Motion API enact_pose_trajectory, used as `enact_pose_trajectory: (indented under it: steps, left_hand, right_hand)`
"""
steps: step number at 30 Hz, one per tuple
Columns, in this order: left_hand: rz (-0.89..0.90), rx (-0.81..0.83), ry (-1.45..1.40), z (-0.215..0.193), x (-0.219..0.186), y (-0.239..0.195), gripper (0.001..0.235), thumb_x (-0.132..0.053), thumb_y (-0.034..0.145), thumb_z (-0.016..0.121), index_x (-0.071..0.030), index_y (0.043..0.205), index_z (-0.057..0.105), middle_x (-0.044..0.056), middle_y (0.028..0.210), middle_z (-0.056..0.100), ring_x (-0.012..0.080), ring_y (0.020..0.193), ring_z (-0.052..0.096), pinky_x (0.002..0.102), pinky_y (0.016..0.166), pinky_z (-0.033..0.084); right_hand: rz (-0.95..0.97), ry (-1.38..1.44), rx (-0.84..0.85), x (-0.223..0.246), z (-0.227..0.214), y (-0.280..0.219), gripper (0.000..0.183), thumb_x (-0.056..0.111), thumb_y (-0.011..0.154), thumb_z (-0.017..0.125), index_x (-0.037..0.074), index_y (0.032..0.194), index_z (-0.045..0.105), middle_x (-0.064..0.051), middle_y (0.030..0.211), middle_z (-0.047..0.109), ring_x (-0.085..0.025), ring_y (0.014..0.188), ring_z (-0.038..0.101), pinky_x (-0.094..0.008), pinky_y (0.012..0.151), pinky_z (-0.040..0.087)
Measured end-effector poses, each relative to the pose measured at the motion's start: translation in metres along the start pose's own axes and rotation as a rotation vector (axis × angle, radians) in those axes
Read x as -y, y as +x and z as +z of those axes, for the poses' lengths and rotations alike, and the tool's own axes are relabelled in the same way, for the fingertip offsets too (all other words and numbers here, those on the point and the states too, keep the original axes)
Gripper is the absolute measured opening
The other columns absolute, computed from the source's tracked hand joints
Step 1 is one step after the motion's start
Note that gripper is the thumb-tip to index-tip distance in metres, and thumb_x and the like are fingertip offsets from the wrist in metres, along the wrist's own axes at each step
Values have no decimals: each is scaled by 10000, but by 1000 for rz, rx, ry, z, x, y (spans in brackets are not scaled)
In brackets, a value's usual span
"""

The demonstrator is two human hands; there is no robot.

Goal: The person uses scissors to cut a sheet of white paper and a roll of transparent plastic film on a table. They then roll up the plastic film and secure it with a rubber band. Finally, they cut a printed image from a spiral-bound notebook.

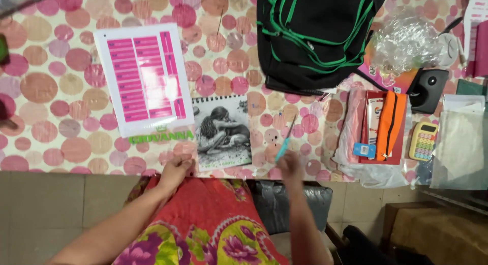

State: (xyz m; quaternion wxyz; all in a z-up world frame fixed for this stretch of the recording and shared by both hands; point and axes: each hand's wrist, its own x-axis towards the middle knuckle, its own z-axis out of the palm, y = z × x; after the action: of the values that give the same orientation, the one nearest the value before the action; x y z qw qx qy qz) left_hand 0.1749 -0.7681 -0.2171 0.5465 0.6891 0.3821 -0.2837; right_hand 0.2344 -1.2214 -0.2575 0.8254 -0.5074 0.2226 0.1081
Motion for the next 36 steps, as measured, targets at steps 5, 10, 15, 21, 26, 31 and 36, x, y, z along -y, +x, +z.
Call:
enact_pose_trajectory:
  steps: [5,10,15,21,26,31,36]
  left_hand:
    - [82,-140,-131,10,-26,-23,371,-252,941,682,-75,1263,734,182,950,760,334,964,737,442,807,570]
    - [116,-173,-385,14,-51,-26,345,-150,918,693,-1,1226,653,101,840,605,252,784,630,372,696,519]
    - [233,-197,-415,17,-56,-28,439,-149,904,782,-96,1155,426,28,1015,501,187,944,572,338,868,470]
    - [392,-27,-212,27,-34,-13,285,-143,891,767,-155,1160,674,94,1102,724,229,988,690,402,917,539]
    - [336,204,-283,9,-67,-31,419,-20,840,727,-164,1233,736,96,510,589,151,328,561,223,278,415]
    - [372,204,-283,12,-52,-15,430,6,835,714,-185,1218,753,83,588,633,114,346,548,223,287,403]
    - [343,199,-314,13,-53,-16,414,20,852,684,-161,1218,752,91,546,598,143,334,543,232,278,397]
  right_hand:
    - [-128,-482,-87,0,140,-35,100,155,1007,665,66,1032,626,-110,772,728,-128,558,594,-242,577,496]
    - [-118,-465,-75,-25,132,-23,174,228,1050,633,58,1023,606,-133,797,724,-165,534,609,-265,545,492]
    - [-115,-469,-54,-15,141,-32,141,186,1056,612,59,996,603,-119,782,705,-131,521,566,-231,545,469]
    - [-90,-399,-29,-7,149,-37,127,162,1056,599,66,978,573,-106,779,687,-111,522,540,-215,549,455]
    - [-75,-352,24,-5,141,-34,103,149,1036,634,66,1001,583,-121,781,691,-121,514,546,-219,561,467]
    - [-74,-286,45,-5,143,-33,128,156,1043,626,62,991,556,-121,784,685,-109,525,529,-202,584,451]
    - [-75,-268,52,-6,141,-33,139,163,1046,629,65,985,550,-110,788,685,-95,532,526,-200,604,448]
